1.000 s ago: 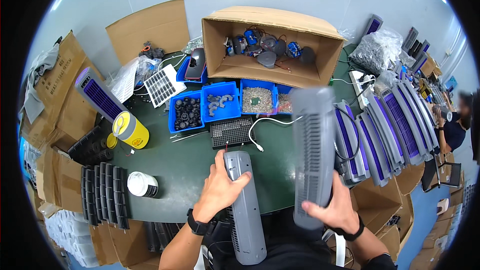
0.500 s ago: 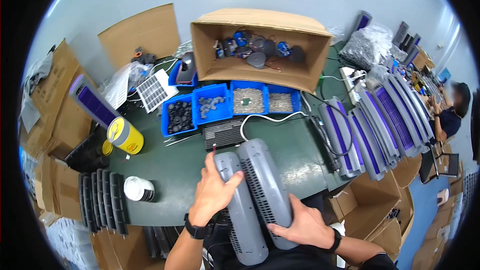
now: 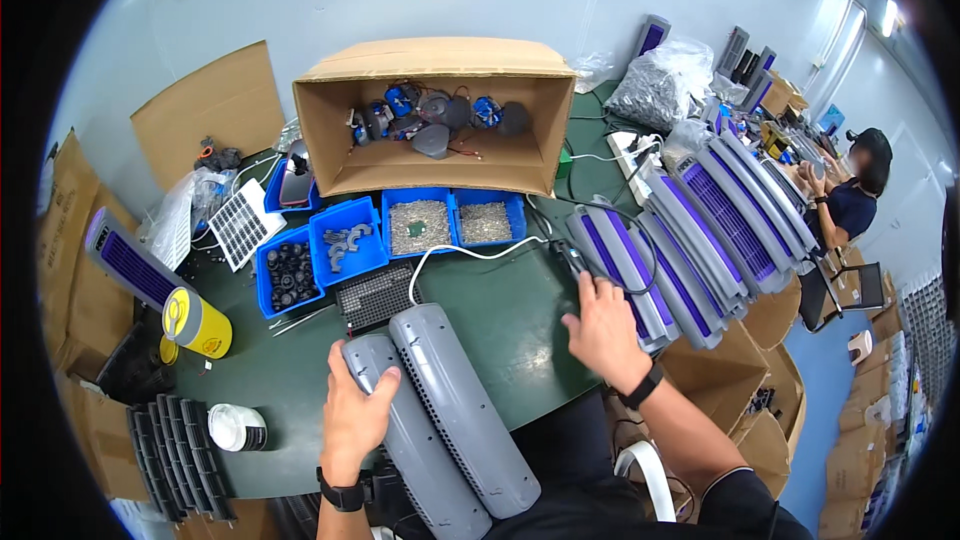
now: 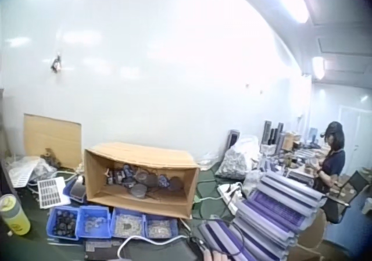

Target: The person assembles a small electronic device by connecting wires to a motor, inserting the motor into a gray housing, and securing it with a power drill. They then attach a purple front grille and fasten the casing with screws.

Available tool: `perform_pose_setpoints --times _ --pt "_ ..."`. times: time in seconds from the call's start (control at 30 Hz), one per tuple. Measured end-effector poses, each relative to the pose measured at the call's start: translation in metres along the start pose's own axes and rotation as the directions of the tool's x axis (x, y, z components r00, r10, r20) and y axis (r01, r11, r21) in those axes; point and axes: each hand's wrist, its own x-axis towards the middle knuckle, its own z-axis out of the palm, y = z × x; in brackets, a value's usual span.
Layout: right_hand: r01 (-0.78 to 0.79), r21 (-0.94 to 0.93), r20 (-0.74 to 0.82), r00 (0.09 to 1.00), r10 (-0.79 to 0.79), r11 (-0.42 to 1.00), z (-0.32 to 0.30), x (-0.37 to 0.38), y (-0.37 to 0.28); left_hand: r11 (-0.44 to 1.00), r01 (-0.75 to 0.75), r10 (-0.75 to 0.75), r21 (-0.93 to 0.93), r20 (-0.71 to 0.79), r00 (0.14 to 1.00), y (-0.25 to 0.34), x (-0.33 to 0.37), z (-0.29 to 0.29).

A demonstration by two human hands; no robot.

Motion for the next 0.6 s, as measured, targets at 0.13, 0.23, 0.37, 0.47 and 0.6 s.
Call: perform_pose_setpoints --times 0.13,0.23,0.37,0.47,0.6 --pt "-0.022 -0.019 -0.023 1.0 0.021 1.0 0.024 0.027 0.025 1.0 -0.016 0.016 0.003 0.011 1.0 -0.004 0.003 0.002" --pt "-0.053 0.027 0.043 0.998 0.052 0.998 0.017 0.033 0.023 1.0 -0.007 0.006 0.024 0.003 1.0 -0.006 0.003 0.0" --pt "-0.157 0.566 0.114 0.987 0.111 0.81 -0.05 0.027 -0.004 0.997 0.039 -0.042 0.073 0.042 0.998 0.003 0.001 -0.003" --pt "0.181 0.92 -0.19 0.982 -0.009 0.346 -0.078 0.047 -0.038 0.997 0.037 -0.041 0.065 0.062 0.997 0.0 0.004 -0.003" --pt "0.114 0.988 -0.123 0.989 -0.086 -0.101 -0.108 0.093 -0.086 0.995 0.048 -0.057 0.087 0.1 0.993 0.005 0.007 -0.005"
